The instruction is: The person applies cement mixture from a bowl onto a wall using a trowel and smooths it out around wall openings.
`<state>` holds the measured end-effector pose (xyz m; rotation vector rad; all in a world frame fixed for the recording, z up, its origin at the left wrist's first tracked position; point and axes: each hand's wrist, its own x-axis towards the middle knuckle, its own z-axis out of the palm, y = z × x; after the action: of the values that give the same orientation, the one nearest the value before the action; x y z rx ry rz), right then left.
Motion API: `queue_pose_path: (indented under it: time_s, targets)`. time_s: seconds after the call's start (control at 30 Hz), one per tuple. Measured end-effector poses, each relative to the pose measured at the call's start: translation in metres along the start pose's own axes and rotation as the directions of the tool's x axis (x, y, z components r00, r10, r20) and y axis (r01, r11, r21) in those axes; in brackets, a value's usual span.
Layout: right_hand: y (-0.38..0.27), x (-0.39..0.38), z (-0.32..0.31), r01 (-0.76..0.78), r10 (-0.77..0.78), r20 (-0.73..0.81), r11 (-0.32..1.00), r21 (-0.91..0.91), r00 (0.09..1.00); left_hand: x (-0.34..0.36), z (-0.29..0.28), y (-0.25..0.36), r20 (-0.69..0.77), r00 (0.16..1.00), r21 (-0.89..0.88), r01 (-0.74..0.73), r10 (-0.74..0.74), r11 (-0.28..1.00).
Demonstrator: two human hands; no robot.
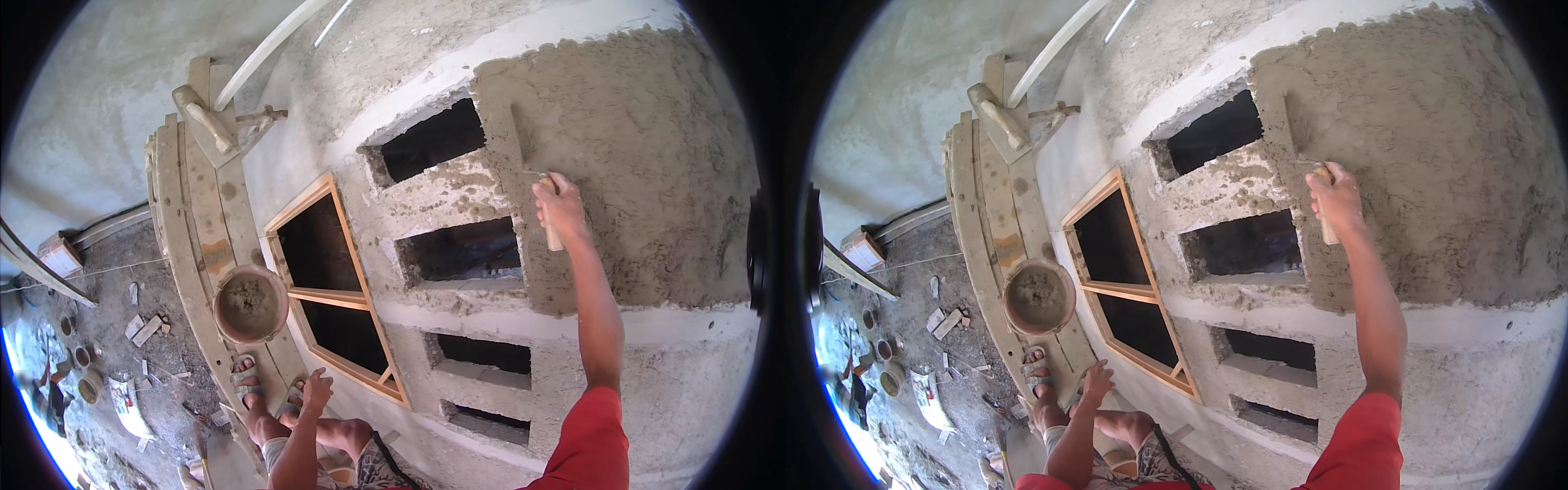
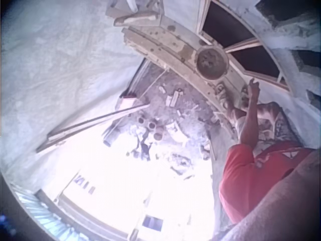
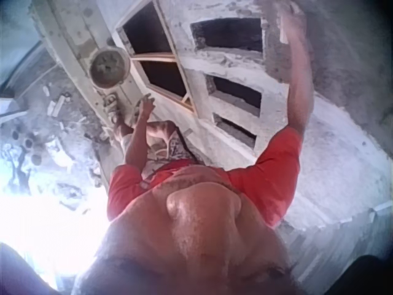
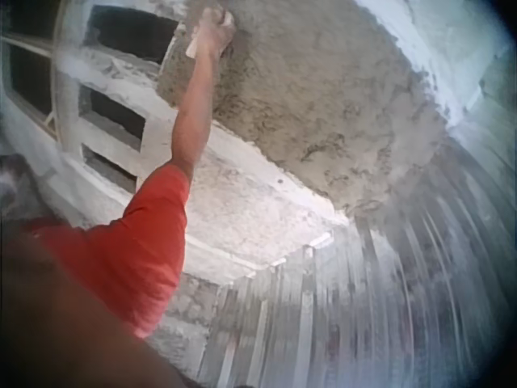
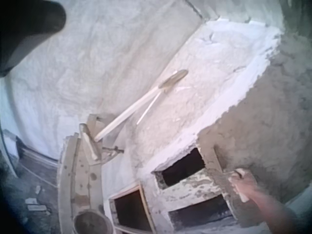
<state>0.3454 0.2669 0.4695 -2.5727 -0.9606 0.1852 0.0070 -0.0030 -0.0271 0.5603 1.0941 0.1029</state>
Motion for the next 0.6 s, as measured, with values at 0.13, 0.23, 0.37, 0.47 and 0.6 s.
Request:
queue_pose_path:
  time_s: [0.13, 0.23, 0.37, 0.47, 0.6]
  targets:
    - [-0.017, -0.013, -0.040, 0.000, 0.000, 0.005, 0.999, -0.041, 1.000, -0.005, -0.001, 0.013, 0.018, 1.000, 0.009, 0.012, -0.012, 1.000]
    - [-0.026, -0.023, -0.069, 0.022, -0.024, -0.017, 0.992, -0.123, 1.000, -0.007, 0.001, 0.018, 0.002, 1.000, 0.017, -0.018, 0.018, 1.000]
    - [-0.033, -0.031, -0.107, 0.174, -0.250, -0.116, 0.878, -0.446, 0.961, -0.004, 0.006, 0.019, 0.005, 1.000, 0.029, -0.013, 0.013, 1.000]
    - [-0.037, -0.042, -0.113, 0.335, -0.490, -0.061, 0.675, -0.658, 0.869, -0.004, 0.006, 0.020, -0.011, 1.000, 0.046, -0.003, 0.004, 0.999]
    - [-0.076, -0.074, -0.073, 0.448, -0.519, 0.008, 0.729, -0.518, 0.855, -0.008, 0.006, 0.028, -0.005, 1.000, 0.039, 0.016, -0.016, 0.999]
